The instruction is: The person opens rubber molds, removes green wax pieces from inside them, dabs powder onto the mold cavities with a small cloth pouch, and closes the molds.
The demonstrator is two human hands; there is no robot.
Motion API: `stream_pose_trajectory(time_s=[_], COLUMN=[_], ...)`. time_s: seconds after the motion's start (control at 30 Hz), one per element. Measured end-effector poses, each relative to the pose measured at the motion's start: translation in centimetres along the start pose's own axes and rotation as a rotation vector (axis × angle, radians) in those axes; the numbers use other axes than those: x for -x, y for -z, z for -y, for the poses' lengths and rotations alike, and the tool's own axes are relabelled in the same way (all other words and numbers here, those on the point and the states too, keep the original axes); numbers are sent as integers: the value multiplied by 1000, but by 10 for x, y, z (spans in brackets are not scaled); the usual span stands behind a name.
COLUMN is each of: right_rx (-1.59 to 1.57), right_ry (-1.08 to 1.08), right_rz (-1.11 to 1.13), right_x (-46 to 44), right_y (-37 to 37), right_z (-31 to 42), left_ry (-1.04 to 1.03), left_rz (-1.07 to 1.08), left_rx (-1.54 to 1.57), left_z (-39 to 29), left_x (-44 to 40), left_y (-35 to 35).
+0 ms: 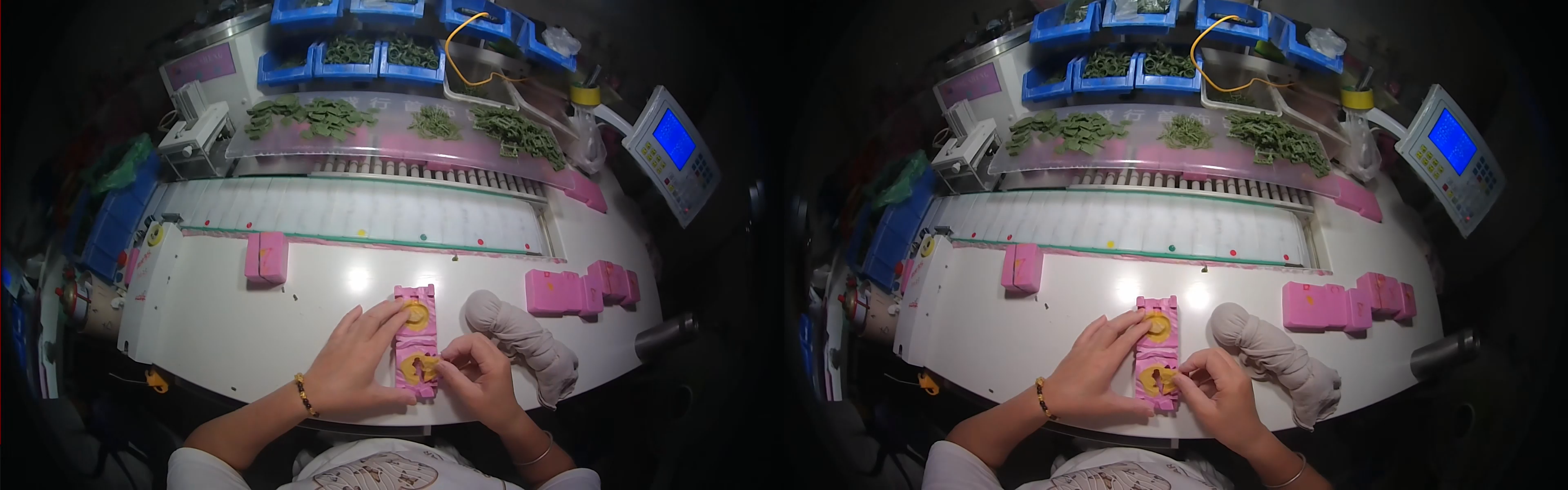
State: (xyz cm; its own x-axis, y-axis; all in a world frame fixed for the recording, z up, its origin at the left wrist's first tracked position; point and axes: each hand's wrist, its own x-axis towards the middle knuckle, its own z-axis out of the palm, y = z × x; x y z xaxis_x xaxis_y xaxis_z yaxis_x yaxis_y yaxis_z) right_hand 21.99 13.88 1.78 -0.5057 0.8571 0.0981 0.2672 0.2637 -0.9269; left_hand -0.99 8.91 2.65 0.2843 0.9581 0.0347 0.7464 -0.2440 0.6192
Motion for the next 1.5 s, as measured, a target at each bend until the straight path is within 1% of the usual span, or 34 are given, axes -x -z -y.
stream_pose_trajectory(time_s=[0.07, 0.17, 0.23, 0.27, 0.33, 0.47, 0.53, 0.57, 0.67, 0.73, 0.87, 0.93, 0.97, 1.03, 1.17, 1.23, 1.37, 1.43, 1.5], right_rx=[16, 79, 117, 116, 229, 166, 188, 188, 127, -132, -204, 47, 48, 285, 268, 501, 625, 702, 733], right_ry=[-4, 57, 149, 147, 194, 121, 199, 199, 182, 28, -18, 81, 80, 229, 185, 372, 443, 534, 565], right_rz=[-3, -9, 5, 7, -15, 40, 89, 90, 101, 37, 71, 92, 97, 60, 15, -24, -4, 6, 14], right_x=[0, -1, -2, -3, -4, -6, -8, -7, -6, -6, -8, -8, -9, -9, -1, 3, 11, 14, 16], right_y=[-1, 0, 1, 1, 1, 5, 6, 6, 4, 2, 0, -1, -1, -1, -9, -13, -16, -15, -14], right_z=[1, 4, 7, 8, 9, 0, 2, 2, -1, -5, -3, 3, 4, 4, 2, 0, -2, 1, -3], left_ry=[0, -4, -4, -6, -5, -5, -5, -6, -8, -4, -6, -9, -8, -7, -12, -10, -11, -12, -13], left_rz=[6, 3, 2, 2, 3, 2, 1, 1, -4, -6, -4, -8, -13, -14, -17, -17, -20, -16, -10], left_rx=[4, 3, 4, 6, 8, -1, 0, 0, 15, 17, 11, 15, 17, 17, 11, 10, 8, 7, 7], left_z=[1, 1, 2, 2, 1, 1, 1, 1, 3, 2, 1, 2, 2, 2, 2, 2, 2, 2, 3], left_x=[1, 1, 1, 1, 0, 0, 0, 0, 0, 1, 0, 0, 1, 2, 1, 1, 1, 1, 0], left_y=[0, -1, -1, -1, 0, -1, -1, -1, -1, -1, 0, -1, -1, -2, -2, -2, -3, -2, -2])
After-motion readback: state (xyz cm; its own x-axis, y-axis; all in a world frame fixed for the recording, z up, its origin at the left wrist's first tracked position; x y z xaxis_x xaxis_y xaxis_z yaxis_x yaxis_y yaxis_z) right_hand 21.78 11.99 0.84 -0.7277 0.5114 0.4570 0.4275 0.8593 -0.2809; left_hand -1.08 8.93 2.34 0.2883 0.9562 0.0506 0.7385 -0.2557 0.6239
